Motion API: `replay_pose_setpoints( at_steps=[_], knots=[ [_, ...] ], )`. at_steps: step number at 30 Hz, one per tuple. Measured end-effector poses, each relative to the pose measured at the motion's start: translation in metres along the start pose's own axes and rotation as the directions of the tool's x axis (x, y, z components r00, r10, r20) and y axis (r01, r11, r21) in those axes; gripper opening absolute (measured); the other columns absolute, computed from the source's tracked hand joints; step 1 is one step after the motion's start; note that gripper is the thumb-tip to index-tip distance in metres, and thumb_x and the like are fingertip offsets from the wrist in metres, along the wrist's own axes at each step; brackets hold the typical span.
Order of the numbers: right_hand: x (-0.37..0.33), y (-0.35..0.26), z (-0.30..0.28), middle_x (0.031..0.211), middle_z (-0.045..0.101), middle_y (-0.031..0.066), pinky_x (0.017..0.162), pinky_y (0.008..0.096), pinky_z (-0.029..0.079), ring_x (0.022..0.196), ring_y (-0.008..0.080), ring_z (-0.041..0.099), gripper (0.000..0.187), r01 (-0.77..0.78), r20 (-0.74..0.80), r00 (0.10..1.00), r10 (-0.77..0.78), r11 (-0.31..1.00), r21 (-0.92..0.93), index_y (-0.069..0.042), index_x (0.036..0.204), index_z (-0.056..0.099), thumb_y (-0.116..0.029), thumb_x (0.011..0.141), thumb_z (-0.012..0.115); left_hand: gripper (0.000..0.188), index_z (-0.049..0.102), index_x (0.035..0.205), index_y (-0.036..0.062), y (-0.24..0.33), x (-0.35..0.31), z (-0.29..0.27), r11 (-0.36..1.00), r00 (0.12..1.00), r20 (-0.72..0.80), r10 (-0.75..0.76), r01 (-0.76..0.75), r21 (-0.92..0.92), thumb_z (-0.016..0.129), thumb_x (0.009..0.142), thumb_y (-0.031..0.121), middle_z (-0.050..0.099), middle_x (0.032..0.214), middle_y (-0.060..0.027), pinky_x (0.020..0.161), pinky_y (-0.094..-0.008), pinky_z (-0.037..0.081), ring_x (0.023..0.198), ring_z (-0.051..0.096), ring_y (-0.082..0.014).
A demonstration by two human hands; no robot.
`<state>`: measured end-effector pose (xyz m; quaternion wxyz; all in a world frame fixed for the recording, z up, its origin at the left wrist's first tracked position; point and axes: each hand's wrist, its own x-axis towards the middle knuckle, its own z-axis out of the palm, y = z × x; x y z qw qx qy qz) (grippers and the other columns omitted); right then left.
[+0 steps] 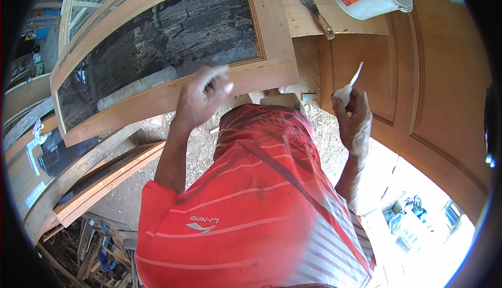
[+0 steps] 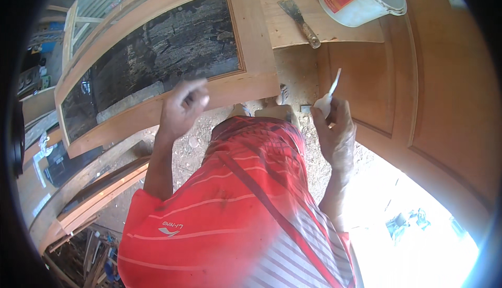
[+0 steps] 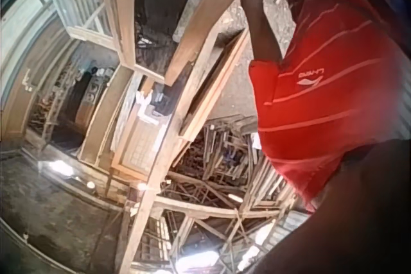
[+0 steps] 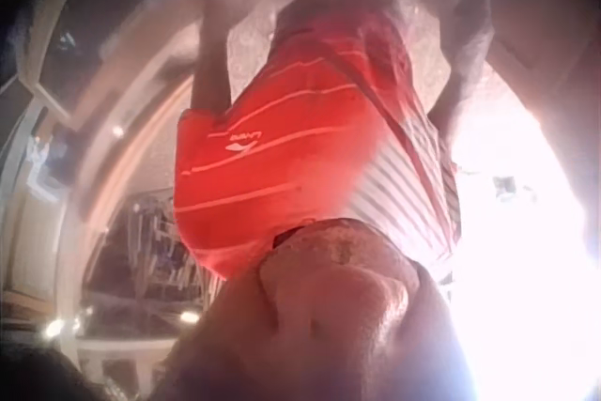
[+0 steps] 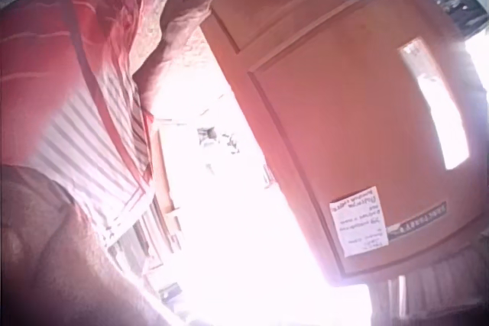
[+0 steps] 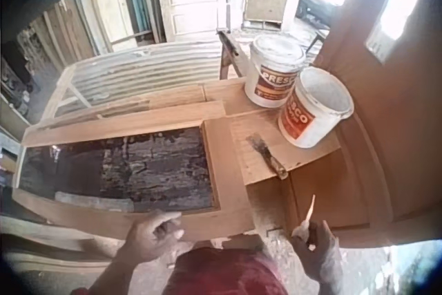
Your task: The person picks up a wooden window frame containing a glass pane, moves it to a workbench, and applies putty to the joints between the wood and glass using a putty knife and their fingers.
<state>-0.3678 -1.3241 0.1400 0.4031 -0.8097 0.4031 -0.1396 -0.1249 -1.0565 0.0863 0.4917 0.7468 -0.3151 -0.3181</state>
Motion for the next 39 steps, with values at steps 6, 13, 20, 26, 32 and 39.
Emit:
replay_pose_setpoints(
  at_steps=[6,13,20,26,32,39],
  knots=[
    [-0.031,-0.014,0.006,0.084,0.072,0.0122,0.069,0.0332,0.054,0.071,0.0159,0.065,0.026,-0.05,-0.018,0.999,0.049,0.996,-0.07,-0.001,0.113,0.071,-0.017,0.095,0.078,0.051,0.069,0.132,0.0057,-0.02,0.021,0.002,0.91,0.95,-0.125,0.285,-0.228,0.346,0.086,0.085,0.018,0.072,0.105,-0.0103,0.079,-0.0342,0.055,0.086,0.066,-0.0199],
    [-0.032,-0.018,0.031,0.095,0.074,0.0175,0.074,0.0365,0.056,0.081,0.022,0.071,0.032,-0.048,0.056,0.997,0.051,0.997,-0.061,-0.001,0.12,0.071,-0.023,0.097,0.076,0.071,0.068,0.131,0.0052,-0.02,0.005,0.013,0.764,0.897,-0.012,0.442,-0.369,0.529,0.094,0.068,0.023,0.064,0.132,-0.011,0.104,-0.046,0.049,0.117,0.06,-0.0338],
    [-0.033,-0.019,0.055,0.086,0.071,0.0159,0.069,0.0356,0.054,0.075,0.0209,0.069,0.034,0.021,-0.005,1.0,-0.021,1.0,0.0,-0.001,0.117,0.071,-0.028,0.098,0.076,0.067,0.069,0.127,0.0056,-0.032,0.01,0.019,0.78,0.898,-0.075,0.433,-0.332,0.531,0.094,0.068,0.023,0.065,0.132,-0.009,0.102,-0.045,0.049,0.116,0.061,-0.0324],
    [-0.037,-0.023,0.064,0.076,0.067,0.0113,0.061,0.0323,0.05,0.065,0.0154,0.06,0.027,0.054,-0.053,0.997,-0.059,0.995,-0.081,-0.001,0.109,0.071,-0.025,0.098,0.076,0.064,0.07,0.125,0.005,-0.032,0.008,0.019,0.788,0.897,-0.094,0.431,-0.324,0.523,0.094,0.068,0.023,0.066,0.131,-0.0086,0.101,-0.0447,0.05,0.115,0.061,-0.032],
    [-0.034,-0.031,0.076,0.072,0.064,0.0085,0.059,0.0311,0.048,0.063,0.0132,0.056,0.024,0.039,-0.112,0.993,-0.042,0.999,-0.034,-0.001,0.102,0.072,-0.024,0.097,0.077,0.063,0.07,0.124,0.0046,-0.033,0.008,0.018,0.796,0.9,-0.091,0.427,-0.326,0.51,0.093,0.068,0.022,0.066,0.13,-0.0087,0.101,-0.0448,0.05,0.116,0.061,-0.0321],
    [-0.03,-0.04,0.08,0.074,0.065,0.0117,0.06,0.0332,0.049,0.063,0.0171,0.059,0.024,0.061,-0.1,0.993,-0.067,0.996,-0.064,-0.001,0.101,0.071,-0.025,0.098,0.075,0.063,0.07,0.124,0.0047,-0.032,0.008,0.018,0.793,0.893,-0.088,0.442,-0.343,0.503,0.094,0.068,0.022,0.066,0.13,-0.0085,0.1,-0.0449,0.05,0.114,0.061,-0.0322]
  ],
)
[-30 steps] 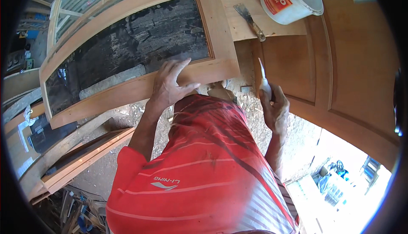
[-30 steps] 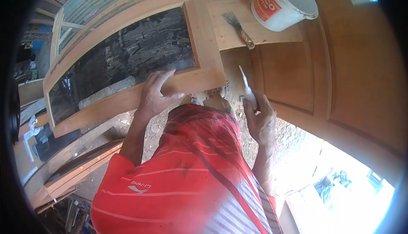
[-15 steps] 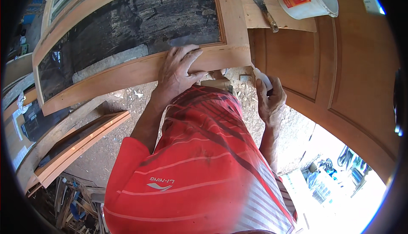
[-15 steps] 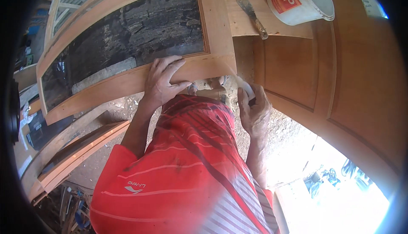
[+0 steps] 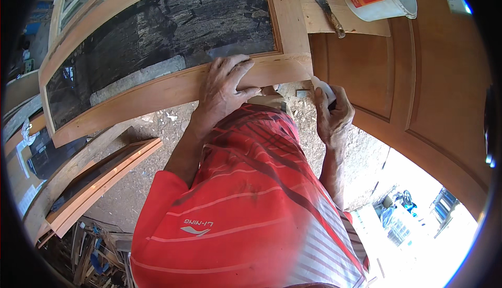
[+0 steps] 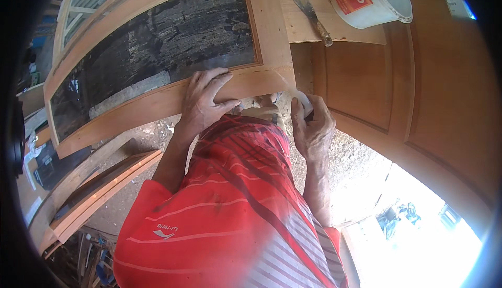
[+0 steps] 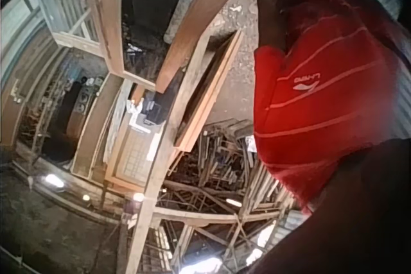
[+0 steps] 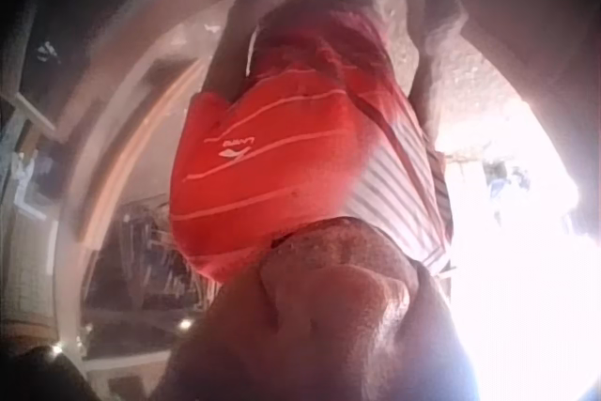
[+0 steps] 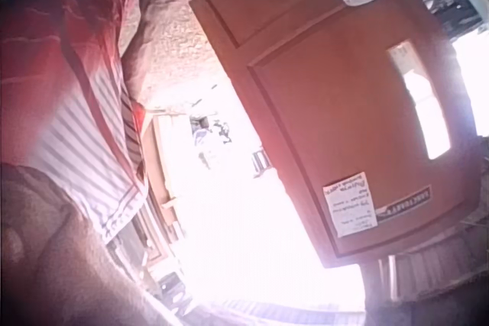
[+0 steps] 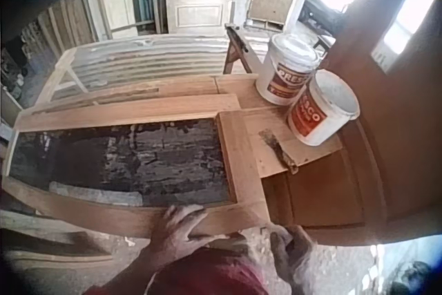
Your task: The person picks up a wooden window frame containing a glass pane, moves it to a workbench, and applies putty to the joints between the wood and glass using a putty knife and their fingers.
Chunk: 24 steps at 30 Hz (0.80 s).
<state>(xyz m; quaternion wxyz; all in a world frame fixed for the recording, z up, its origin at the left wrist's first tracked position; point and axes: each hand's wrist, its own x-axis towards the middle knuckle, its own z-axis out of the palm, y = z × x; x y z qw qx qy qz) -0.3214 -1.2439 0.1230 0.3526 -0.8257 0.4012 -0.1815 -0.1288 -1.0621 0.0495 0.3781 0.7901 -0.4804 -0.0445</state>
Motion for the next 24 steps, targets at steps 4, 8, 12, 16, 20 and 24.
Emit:
replay_pose_setpoints(
  at_steps=[4,8,12,16,20,24],
  knots=[
    [0.0022,-0.0016,0.0021,0.078,0.066,0.0133,0.062,0.0347,0.05,0.064,0.0199,0.061,0.024,0.002,0.022,1.0,-0.002,1.0,-0.01,0.0,0.1,0.071,-0.024,0.099,0.074,0.063,0.07,0.124,0.0049,-0.0028,-0.0001,0.0011,1.0,1.0,-0.009,0.018,-0.018,-0.002,0.094,0.067,0.021,0.066,0.129,-0.0083,0.099,-0.0448,0.051,0.113,0.062,-0.0317],
    [0.0039,-0.0041,0.0028,0.08,0.066,0.0147,0.063,0.0353,0.05,0.066,0.0219,0.062,0.023,0.017,0.037,0.999,-0.016,1.0,-0.025,0.0,0.1,0.07,-0.022,0.099,0.073,0.063,0.07,0.124,0.0051,-0.0033,-0.0007,-0.0003,1.0,1.0,-0.016,0.016,-0.016,-0.007,0.094,0.067,0.021,0.066,0.129,-0.0082,0.098,-0.0447,0.051,0.112,0.062,-0.0316],
    [0.0058,-0.0037,0.0041,0.08,0.066,0.0151,0.063,0.0354,0.05,0.067,0.0227,0.063,0.021,0.012,0.029,1.0,-0.011,0.999,-0.035,0.0,0.1,0.07,-0.021,0.099,0.073,0.064,0.07,0.124,0.0051,-0.0035,0.0013,0.0014,1.0,1.0,-0.003,0.021,-0.021,-0.004,0.094,0.067,0.021,0.066,0.129,-0.0081,0.098,-0.0446,0.05,0.112,0.061,-0.0316],
    [0.0077,-0.005,0.0047,0.08,0.066,0.0151,0.063,0.0351,0.05,0.066,0.0224,0.063,0.02,0.022,0.03,0.999,-0.021,0.999,-0.03,0.0,0.1,0.07,-0.02,0.099,0.073,0.065,0.07,0.124,0.0049,-0.0044,0.0007,0.0006,0.999,1.0,-0.007,0.028,-0.028,-0.015,0.094,0.066,0.021,0.066,0.129,-0.0082,0.099,-0.0447,0.05,0.113,0.061,-0.0316],
    [0.0084,-0.005,0.0041,0.081,0.067,0.0145,0.063,0.0343,0.05,0.066,0.0211,0.063,0.018,0.007,0.041,0.999,-0.005,0.998,-0.06,0.0,0.101,0.071,-0.018,0.098,0.073,0.065,0.07,0.124,0.0049,-0.0049,0.0007,0.0013,0.999,1.0,-0.006,0.026,-0.026,-0.021,0.094,0.067,0.021,0.066,0.13,-0.0085,0.099,-0.0448,0.05,0.113,0.061,-0.0318],
    [0.0092,-0.0036,0.0034,0.082,0.068,0.0138,0.063,0.0339,0.051,0.066,0.0206,0.063,0.017,0.001,0.026,1.0,0.0,0.999,-0.049,-0.001,0.103,0.072,-0.016,0.098,0.074,0.064,0.07,0.124,0.0049,-0.0038,0.0012,0.0013,1.0,1.0,0.007,0.013,-0.013,-0.014,0.094,0.067,0.022,0.066,0.13,-0.0085,0.1,-0.0448,0.049,0.113,0.061,-0.032]
  ],
)
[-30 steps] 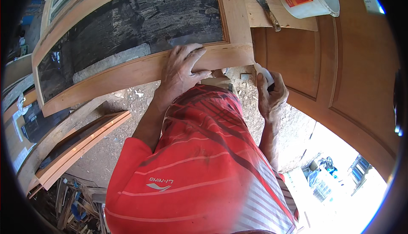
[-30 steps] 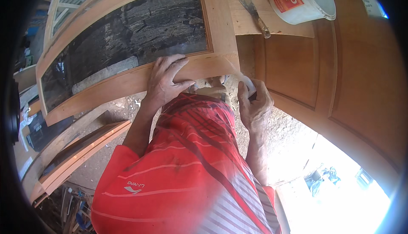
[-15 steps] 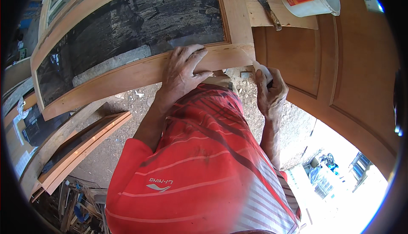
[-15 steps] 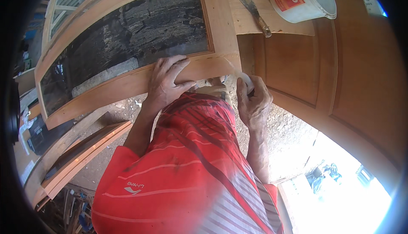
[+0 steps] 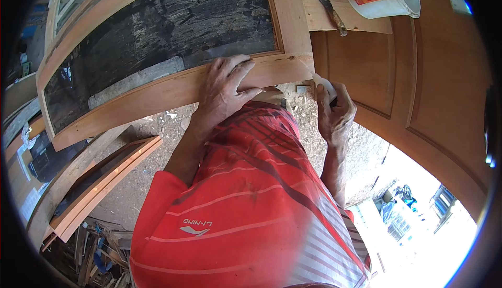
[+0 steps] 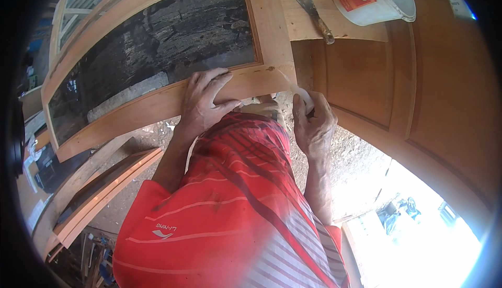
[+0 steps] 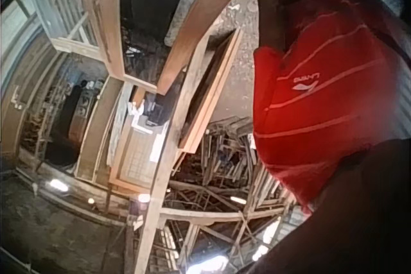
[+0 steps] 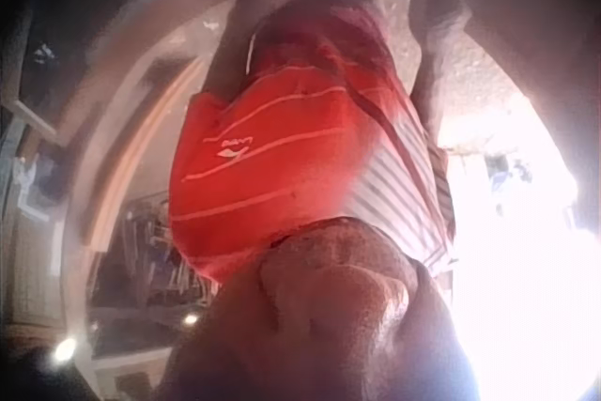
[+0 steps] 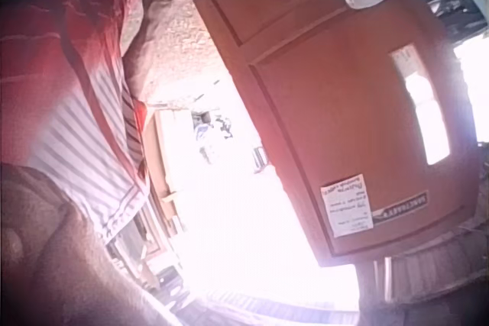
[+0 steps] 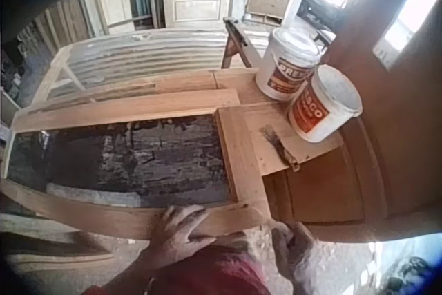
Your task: The person picks up a wooden window frame containing a glass pane, moves it to a workbench, and applies putty to the joints between the wood and glass using a putty knife and their fingers.
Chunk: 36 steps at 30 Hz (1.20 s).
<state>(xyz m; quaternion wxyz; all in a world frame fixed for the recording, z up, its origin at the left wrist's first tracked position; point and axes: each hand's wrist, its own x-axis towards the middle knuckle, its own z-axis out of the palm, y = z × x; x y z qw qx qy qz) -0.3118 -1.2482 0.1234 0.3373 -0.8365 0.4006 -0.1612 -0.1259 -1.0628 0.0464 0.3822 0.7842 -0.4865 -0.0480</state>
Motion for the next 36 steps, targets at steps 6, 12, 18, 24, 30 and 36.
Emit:
replay_pose_setpoints(
  at_steps=[6,12,18,24,30,36],
  knots=[
    [0.0024,0.0009,-0.0015,0.082,0.068,0.0141,0.063,0.0346,0.051,0.066,0.0211,0.064,0.016,0.024,-0.02,1.0,-0.024,1.0,-0.019,0.0,0.102,0.072,-0.016,0.097,0.073,0.065,0.069,0.125,0.0051,-0.0013,-0.0007,0.0007,1.0,1.0,0.008,-0.001,0.001,0.013,0.094,0.068,0.023,0.066,0.131,-0.0083,0.1,-0.0448,0.049,0.113,0.061,-0.032],
    [0.0016,-0.002,-0.0034,0.08,0.067,0.0139,0.062,0.0343,0.05,0.065,0.0208,0.062,0.017,-0.013,-0.006,1.0,0.012,1.0,-0.028,0.0,0.102,0.072,-0.017,0.097,0.074,0.066,0.069,0.126,0.005,-0.002,-0.0011,0.0012,1.0,1.0,0.012,-0.006,0.006,0.006,0.094,0.068,0.023,0.065,0.131,-0.0091,0.101,-0.0454,0.049,0.114,0.061,-0.0323],
    [0.0017,-0.0031,-0.0035,0.079,0.066,0.0135,0.062,0.0338,0.05,0.064,0.0207,0.061,0.016,0.013,-0.019,1.0,-0.013,1.0,-0.021,0.0,0.102,0.072,-0.016,0.098,0.073,0.066,0.069,0.127,0.0048,-0.003,-0.0018,0.0022,1.0,1.0,0.011,-0.003,0.003,0.001,0.094,0.068,0.022,0.065,0.132,-0.0097,0.101,-0.0461,0.049,0.115,0.061,-0.0327],
    [0.0005,-0.0009,-0.0047,0.079,0.066,0.0144,0.062,0.0347,0.05,0.064,0.0218,0.062,0.017,-0.003,-0.012,1.0,0.003,0.999,-0.043,0.0,0.1,0.071,-0.017,0.098,0.073,0.065,0.07,0.126,0.0048,-0.0014,-0.0007,0.0015,1.0,1.0,0.013,-0.003,0.003,0.0,0.094,0.068,0.021,0.065,0.132,-0.0099,0.102,-0.0464,0.049,0.115,0.061,-0.033],
    [0.0021,-0.0046,-0.0066,0.079,0.066,0.0149,0.063,0.0358,0.05,0.065,0.0234,0.063,0.018,-0.048,-0.039,0.998,0.047,0.998,-0.028,0.0,0.098,0.071,-0.018,0.098,0.073,0.064,0.07,0.125,0.0045,-0.0027,-0.0014,0.0028,1.0,1.0,0.007,0.003,-0.003,-0.003,0.094,0.069,0.021,0.065,0.132,-0.0099,0.102,-0.0468,0.049,0.115,0.061,-0.0335],
    [0.0037,-0.0027,-0.0097,0.08,0.067,0.0154,0.063,0.036,0.05,0.066,0.0236,0.063,0.017,-0.025,-0.039,0.999,0.025,0.999,-0.02,0.0,0.097,0.071,-0.017,0.097,0.073,0.063,0.069,0.125,0.0041,-0.0019,-0.001,0.0016,1.0,1.0,0.01,0.013,-0.013,-0.001,0.093,0.069,0.021,0.065,0.131,-0.0102,0.101,-0.0474,0.049,0.114,0.062,-0.0338]
  ],
)
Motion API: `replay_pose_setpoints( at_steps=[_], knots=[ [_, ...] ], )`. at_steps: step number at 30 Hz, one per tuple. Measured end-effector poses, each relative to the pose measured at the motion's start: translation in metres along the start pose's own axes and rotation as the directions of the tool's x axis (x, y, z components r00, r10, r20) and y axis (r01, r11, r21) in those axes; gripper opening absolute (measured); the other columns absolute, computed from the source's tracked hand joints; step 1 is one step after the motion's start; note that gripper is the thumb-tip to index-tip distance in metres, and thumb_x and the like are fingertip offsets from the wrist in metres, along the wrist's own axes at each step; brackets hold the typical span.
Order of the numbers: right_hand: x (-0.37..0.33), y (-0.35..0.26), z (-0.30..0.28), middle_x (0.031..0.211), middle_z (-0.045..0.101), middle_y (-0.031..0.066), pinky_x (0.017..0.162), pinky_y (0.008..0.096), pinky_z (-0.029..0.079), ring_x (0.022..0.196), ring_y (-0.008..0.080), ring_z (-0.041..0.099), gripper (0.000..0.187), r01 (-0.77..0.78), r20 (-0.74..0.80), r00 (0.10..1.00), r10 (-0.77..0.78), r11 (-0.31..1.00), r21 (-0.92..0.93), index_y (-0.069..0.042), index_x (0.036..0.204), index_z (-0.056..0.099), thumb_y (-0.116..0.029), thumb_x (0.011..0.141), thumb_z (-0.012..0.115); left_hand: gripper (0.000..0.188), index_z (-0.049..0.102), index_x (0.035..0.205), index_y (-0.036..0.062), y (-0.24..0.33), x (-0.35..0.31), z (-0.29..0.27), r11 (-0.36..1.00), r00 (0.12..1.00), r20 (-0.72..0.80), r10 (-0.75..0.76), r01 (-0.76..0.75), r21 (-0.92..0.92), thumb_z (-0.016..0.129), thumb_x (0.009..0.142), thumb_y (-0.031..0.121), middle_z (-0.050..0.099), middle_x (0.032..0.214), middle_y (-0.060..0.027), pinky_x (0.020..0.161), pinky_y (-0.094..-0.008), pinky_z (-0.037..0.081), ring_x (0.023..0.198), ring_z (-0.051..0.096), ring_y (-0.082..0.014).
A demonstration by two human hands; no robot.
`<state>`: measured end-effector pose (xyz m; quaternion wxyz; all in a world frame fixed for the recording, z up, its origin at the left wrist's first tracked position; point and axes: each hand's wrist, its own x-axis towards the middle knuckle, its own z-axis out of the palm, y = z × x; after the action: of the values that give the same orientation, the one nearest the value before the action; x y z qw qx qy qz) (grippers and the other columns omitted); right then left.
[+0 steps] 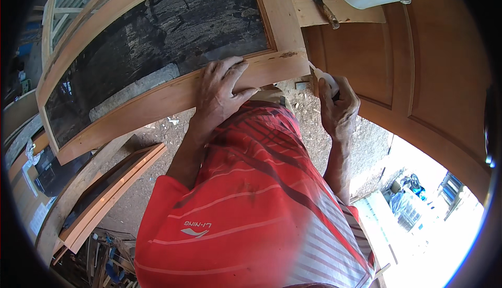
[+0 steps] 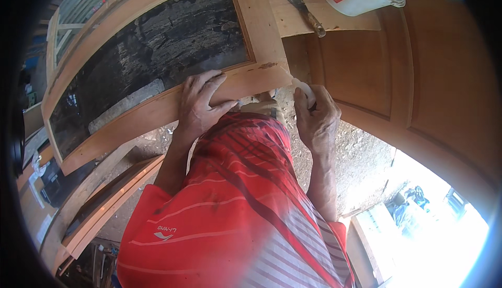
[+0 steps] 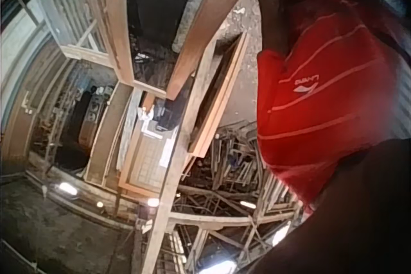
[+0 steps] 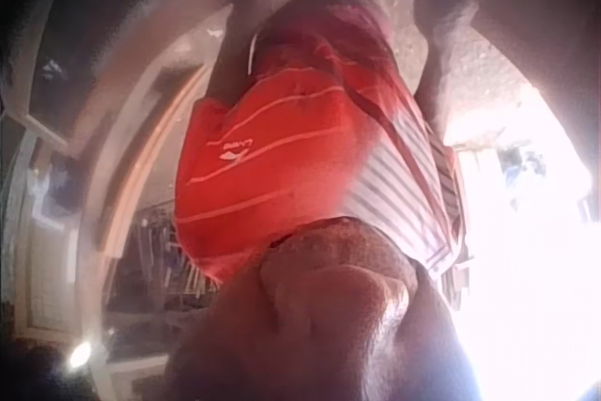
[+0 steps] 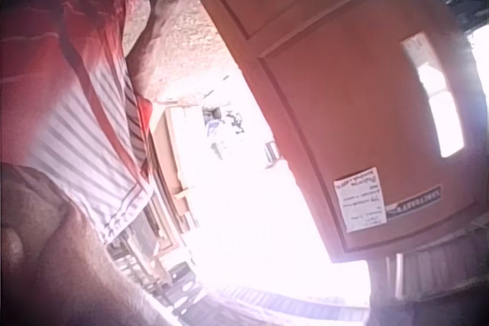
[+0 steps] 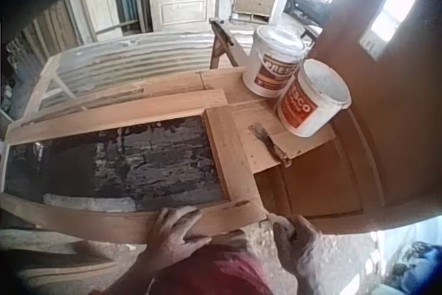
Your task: The person picks up a wooden window frame containing a glass pane, moves it to a workbench, and applies putty to the joints between the wood and glass using a putty knife and their fingers.
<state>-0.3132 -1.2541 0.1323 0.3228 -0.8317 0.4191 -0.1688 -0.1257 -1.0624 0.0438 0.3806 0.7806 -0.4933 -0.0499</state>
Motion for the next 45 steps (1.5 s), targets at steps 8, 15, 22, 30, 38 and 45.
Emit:
replay_pose_setpoints(
  at_steps=[8,15,22,30,38,45],
  knots=[
    [0.0,-0.001,-0.001,0.08,0.067,0.0152,0.063,0.0362,0.05,0.066,0.0241,0.064,0.016,0.008,0.003,1.0,-0.008,1.0,-0.022,0.0,0.098,0.071,-0.016,0.097,0.073,0.064,0.069,0.125,0.0033,0.0,0.001,0.0,1.0,1.0,0.009,0.001,-0.001,-0.002,0.093,0.07,0.022,0.066,0.13,-0.011,0.1,-0.0472,0.048,0.115,0.062,-0.034],
    [-0.001,0.0,0.002,0.079,0.066,0.0153,0.063,0.0368,0.05,0.066,0.0257,0.064,0.015,0.065,0.026,0.998,-0.065,0.998,-0.016,0.0,0.098,0.071,-0.016,0.097,0.073,0.064,0.069,0.126,0.0034,-0.001,0.0,0.001,1.0,1.0,0.006,0.001,-0.001,0.005,0.093,0.069,0.021,0.065,0.131,-0.0107,0.1,-0.0474,0.048,0.114,0.062,-0.034],
    [0.002,-0.002,-0.004,0.079,0.067,0.0154,0.064,0.0373,0.051,0.066,0.0267,0.065,0.015,-0.013,0.014,1.0,0.013,1.0,-0.026,0.0,0.097,0.07,-0.015,0.097,0.073,0.064,0.07,0.126,0.004,-0.002,0.0,0.001,1.0,1.0,0.014,-0.003,0.003,0.002,0.093,0.069,0.022,0.065,0.132,-0.0101,0.1,-0.0472,0.049,0.114,0.062,-0.0335],
    [0.005,-0.004,-0.005,0.079,0.066,0.0159,0.064,0.038,0.051,0.067,0.0268,0.065,0.016,0.02,0.018,1.0,-0.02,0.999,-0.034,0.0,0.095,0.069,-0.016,0.096,0.073,0.064,0.07,0.125,0.0037,0.0,0.001,0.0,1.0,1.0,0.01,-0.002,0.002,0.009,0.093,0.069,0.021,0.065,0.131,-0.0101,0.1,-0.0463,0.048,0.114,0.061,-0.0331],
    [0.007,-0.004,-0.006,0.079,0.066,0.016,0.065,0.038,0.051,0.067,0.0282,0.065,0.015,0.024,0.024,0.999,-0.023,0.999,-0.033,0.0,0.095,0.069,-0.015,0.096,0.073,0.063,0.07,0.125,0.0034,0.001,0.002,-0.001,1.0,1.0,0.002,0.003,-0.003,0.005,0.093,0.069,0.02,0.065,0.131,-0.0101,0.1,-0.0461,0.049,0.113,0.061,-0.0328],
    [0.008,-0.002,-0.008,0.077,0.064,0.0147,0.063,0.0382,0.05,0.065,0.0275,0.063,0.014,0.031,0.005,1.0,-0.031,0.998,-0.048,-0.001,0.094,0.069,-0.014,0.096,0.072,0.064,0.07,0.126,0.0032,0.001,0.002,-0.001,1.0,1.0,0.005,0.002,-0.002,0.007,0.093,0.068,0.019,0.065,0.131,-0.0098,0.1,-0.0456,0.049,0.113,0.061,-0.0326]
  ],
)
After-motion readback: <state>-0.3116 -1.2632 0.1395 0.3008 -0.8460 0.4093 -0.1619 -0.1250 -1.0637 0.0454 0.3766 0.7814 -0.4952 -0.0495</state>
